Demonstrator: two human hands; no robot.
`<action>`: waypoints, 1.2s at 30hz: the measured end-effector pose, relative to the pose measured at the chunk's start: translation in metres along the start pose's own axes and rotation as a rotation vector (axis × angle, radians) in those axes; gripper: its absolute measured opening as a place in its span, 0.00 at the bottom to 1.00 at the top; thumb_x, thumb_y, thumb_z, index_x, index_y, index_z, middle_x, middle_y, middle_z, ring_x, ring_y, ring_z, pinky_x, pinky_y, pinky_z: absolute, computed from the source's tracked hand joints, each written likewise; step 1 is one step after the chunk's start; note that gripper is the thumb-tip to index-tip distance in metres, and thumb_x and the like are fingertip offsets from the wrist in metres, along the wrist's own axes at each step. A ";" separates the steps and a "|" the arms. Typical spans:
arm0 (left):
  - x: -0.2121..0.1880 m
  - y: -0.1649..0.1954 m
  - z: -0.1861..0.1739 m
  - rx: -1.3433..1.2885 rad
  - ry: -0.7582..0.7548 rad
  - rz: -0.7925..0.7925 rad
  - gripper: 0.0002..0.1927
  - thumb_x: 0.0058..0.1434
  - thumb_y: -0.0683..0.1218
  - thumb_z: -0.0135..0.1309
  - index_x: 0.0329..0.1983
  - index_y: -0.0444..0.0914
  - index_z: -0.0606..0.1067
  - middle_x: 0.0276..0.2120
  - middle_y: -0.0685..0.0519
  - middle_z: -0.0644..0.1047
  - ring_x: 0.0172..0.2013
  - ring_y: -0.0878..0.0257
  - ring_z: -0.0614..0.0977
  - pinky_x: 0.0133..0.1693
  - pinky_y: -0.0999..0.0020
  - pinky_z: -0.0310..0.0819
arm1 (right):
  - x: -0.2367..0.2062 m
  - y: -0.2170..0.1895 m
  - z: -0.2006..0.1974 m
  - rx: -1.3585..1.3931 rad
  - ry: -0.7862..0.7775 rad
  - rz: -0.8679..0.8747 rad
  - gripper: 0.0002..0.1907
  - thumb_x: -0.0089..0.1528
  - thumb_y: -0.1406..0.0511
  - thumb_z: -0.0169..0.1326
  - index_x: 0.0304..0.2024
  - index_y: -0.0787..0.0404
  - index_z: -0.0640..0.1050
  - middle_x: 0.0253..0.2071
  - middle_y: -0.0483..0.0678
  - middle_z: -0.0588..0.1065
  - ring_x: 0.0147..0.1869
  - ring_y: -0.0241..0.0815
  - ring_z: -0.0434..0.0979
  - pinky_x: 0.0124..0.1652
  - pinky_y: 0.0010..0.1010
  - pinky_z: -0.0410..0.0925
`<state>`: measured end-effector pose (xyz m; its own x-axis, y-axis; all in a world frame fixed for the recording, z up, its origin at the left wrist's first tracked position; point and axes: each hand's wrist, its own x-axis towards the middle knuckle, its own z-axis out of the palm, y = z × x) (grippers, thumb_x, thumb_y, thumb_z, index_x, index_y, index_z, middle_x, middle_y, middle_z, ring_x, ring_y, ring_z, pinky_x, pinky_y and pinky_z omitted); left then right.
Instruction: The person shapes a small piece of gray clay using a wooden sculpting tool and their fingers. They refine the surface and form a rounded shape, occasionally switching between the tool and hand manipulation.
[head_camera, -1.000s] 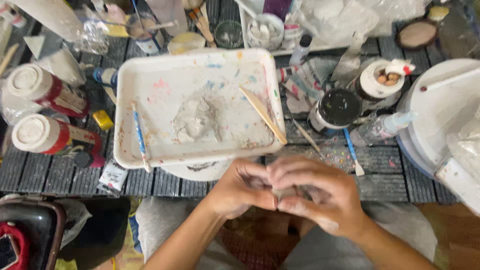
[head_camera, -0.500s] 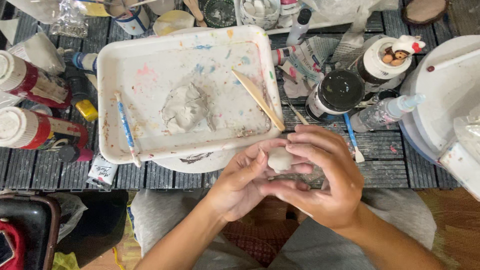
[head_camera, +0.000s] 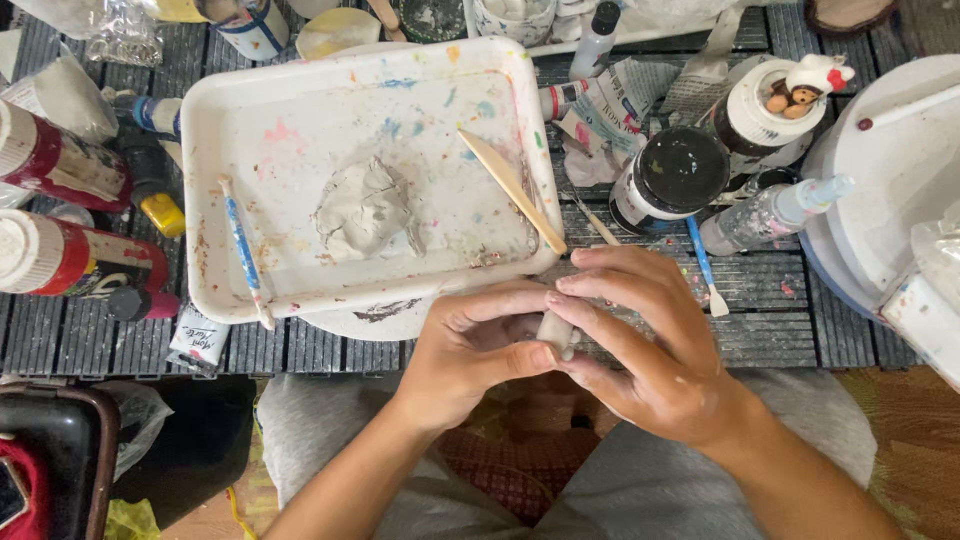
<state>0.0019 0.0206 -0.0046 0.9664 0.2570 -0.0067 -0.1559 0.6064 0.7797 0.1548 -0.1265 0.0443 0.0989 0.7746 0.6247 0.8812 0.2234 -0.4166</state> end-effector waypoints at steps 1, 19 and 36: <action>0.000 -0.001 0.002 0.039 0.000 0.044 0.20 0.64 0.36 0.64 0.59 0.29 0.78 0.50 0.46 0.79 0.50 0.59 0.80 0.56 0.61 0.77 | 0.000 0.000 0.002 -0.009 0.028 -0.004 0.27 0.53 0.65 0.70 0.53 0.65 0.77 0.54 0.54 0.74 0.60 0.59 0.77 0.58 0.51 0.70; -0.005 -0.003 0.014 0.124 0.072 0.121 0.20 0.64 0.39 0.64 0.58 0.29 0.77 0.52 0.48 0.79 0.54 0.62 0.79 0.62 0.64 0.73 | 0.005 -0.002 0.003 -0.053 0.061 0.003 0.21 0.56 0.62 0.70 0.47 0.64 0.78 0.52 0.51 0.76 0.60 0.56 0.77 0.59 0.49 0.70; -0.011 -0.008 0.038 0.530 0.382 0.277 0.17 0.54 0.36 0.70 0.46 0.32 0.79 0.41 0.52 0.78 0.41 0.67 0.81 0.46 0.74 0.76 | -0.001 -0.006 0.001 -0.179 -0.014 -0.117 0.22 0.53 0.70 0.73 0.44 0.71 0.77 0.52 0.55 0.75 0.59 0.57 0.78 0.58 0.52 0.73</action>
<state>0.0003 -0.0156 0.0131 0.7513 0.6535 0.0921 -0.1711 0.0582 0.9835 0.1488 -0.1275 0.0455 -0.0144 0.7581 0.6520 0.9545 0.2046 -0.2168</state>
